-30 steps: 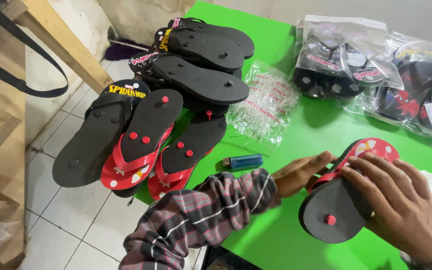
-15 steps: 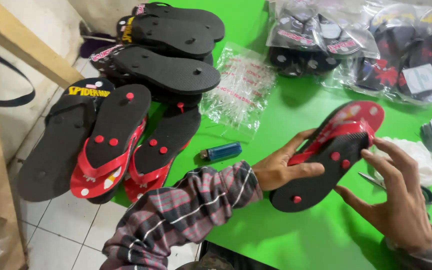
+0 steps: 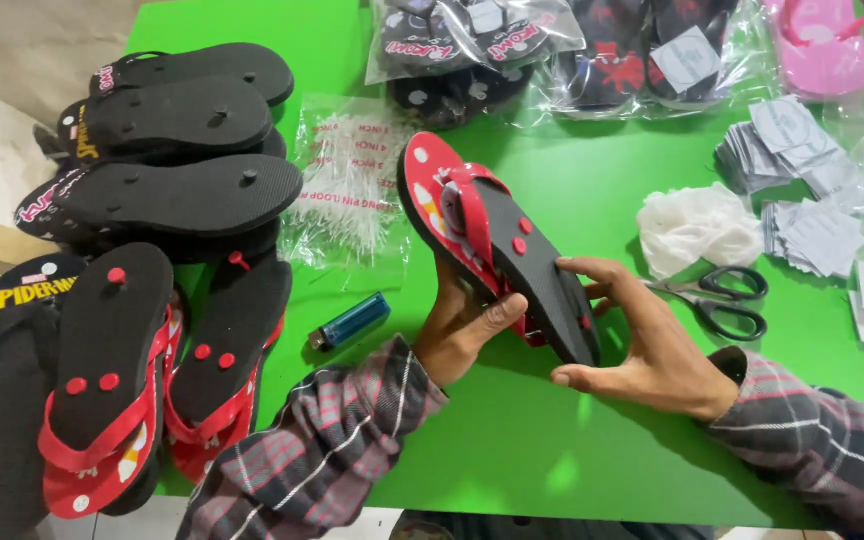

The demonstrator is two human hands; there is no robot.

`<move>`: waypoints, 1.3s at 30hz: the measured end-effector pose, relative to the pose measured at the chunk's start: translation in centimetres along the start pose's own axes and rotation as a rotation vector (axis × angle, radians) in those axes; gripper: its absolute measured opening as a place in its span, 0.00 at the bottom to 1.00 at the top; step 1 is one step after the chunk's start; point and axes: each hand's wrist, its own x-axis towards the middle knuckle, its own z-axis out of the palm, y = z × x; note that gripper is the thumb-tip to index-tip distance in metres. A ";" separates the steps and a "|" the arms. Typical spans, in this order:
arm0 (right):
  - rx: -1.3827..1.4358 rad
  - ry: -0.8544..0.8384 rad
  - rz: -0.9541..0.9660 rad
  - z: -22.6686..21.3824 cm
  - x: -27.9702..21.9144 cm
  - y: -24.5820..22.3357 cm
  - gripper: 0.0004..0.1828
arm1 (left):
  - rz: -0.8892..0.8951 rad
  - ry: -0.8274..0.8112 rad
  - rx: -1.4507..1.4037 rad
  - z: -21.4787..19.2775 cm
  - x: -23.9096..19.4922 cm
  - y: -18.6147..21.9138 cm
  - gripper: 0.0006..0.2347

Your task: Packaging flip-flops into plastic sleeves and trimming excess material from the straps using scissors.

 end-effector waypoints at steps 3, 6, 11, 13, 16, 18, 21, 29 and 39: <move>0.035 -0.011 -0.002 -0.2 -0.2 0.2 0.48 | 0.011 0.019 0.068 -0.5 0.2 0.5 0.29; 0.115 -0.028 0.049 -0.8 -0.2 0.4 0.46 | -0.024 0.161 0.086 -1.7 0.9 0.7 0.36; 0.418 -0.021 0.153 -1.5 -0.1 2.5 0.43 | -0.075 0.461 0.198 -3.3 0.9 0.1 0.46; 0.899 0.178 0.016 -0.6 0.1 5.5 0.36 | -0.146 0.478 0.247 -2.4 0.8 0.5 0.33; 0.957 0.120 0.016 -1.6 0.2 4.1 0.33 | -0.301 0.421 0.364 -1.2 1.1 1.8 0.31; 0.956 0.138 0.005 -1.8 0.3 3.3 0.31 | -0.254 0.410 0.435 -2.3 1.2 -0.3 0.29; 0.921 0.183 0.002 -1.9 0.3 3.0 0.28 | -0.096 0.377 0.485 -2.0 1.2 -0.1 0.29; 0.756 0.239 -0.029 -1.4 0.1 4.0 0.28 | 0.344 0.360 0.761 -0.5 -0.3 0.8 0.33; 0.501 0.253 0.137 -2.3 -0.2 -1.1 0.34 | 0.205 0.236 0.354 -0.2 -0.9 -0.7 0.39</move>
